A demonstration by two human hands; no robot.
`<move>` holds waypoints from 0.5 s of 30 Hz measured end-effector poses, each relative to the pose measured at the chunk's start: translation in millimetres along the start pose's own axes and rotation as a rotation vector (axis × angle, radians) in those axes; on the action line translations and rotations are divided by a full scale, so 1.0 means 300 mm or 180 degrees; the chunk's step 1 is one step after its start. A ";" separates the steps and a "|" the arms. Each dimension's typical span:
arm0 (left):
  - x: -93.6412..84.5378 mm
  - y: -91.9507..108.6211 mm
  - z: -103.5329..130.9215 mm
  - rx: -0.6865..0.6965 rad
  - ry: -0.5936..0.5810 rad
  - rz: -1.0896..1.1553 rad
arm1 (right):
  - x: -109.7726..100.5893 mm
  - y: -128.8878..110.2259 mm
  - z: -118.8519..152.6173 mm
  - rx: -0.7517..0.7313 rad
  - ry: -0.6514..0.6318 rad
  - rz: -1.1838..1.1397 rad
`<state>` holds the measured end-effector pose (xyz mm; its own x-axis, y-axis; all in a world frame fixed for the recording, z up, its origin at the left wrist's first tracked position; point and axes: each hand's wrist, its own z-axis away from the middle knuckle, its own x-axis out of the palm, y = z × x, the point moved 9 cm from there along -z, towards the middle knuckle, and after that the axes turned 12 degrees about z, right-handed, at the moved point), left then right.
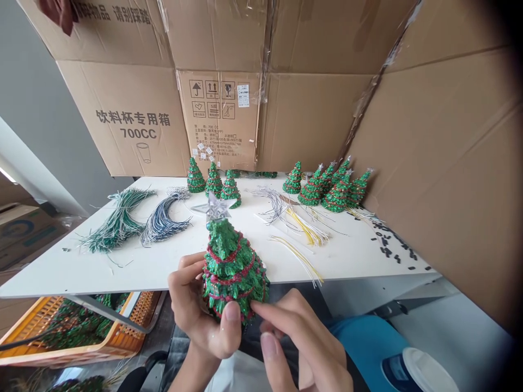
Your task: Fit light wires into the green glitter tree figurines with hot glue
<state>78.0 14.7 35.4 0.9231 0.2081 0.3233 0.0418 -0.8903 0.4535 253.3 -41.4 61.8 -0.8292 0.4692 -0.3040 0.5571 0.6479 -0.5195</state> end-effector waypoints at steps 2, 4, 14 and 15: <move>-0.002 0.001 -0.002 0.0036 -0.0022 0.0015 | -0.001 -0.001 -0.002 -0.0062 0.0002 0.0071; -0.001 0.006 -0.005 0.0114 -0.0076 -0.0002 | -0.002 0.004 -0.003 -0.0130 0.0022 0.0135; 0.015 0.017 -0.020 0.0176 -0.0190 0.0040 | -0.005 -0.023 0.015 -0.0871 0.0219 0.0635; 0.013 0.017 -0.019 0.0150 -0.0169 0.0013 | -0.003 -0.023 0.016 -0.0807 0.0179 0.0649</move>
<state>79.6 13.3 43.6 0.9422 0.1838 0.2801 0.0548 -0.9094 0.4123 250.1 -49.3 61.9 -0.6993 0.6325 -0.3330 0.7112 0.6626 -0.2349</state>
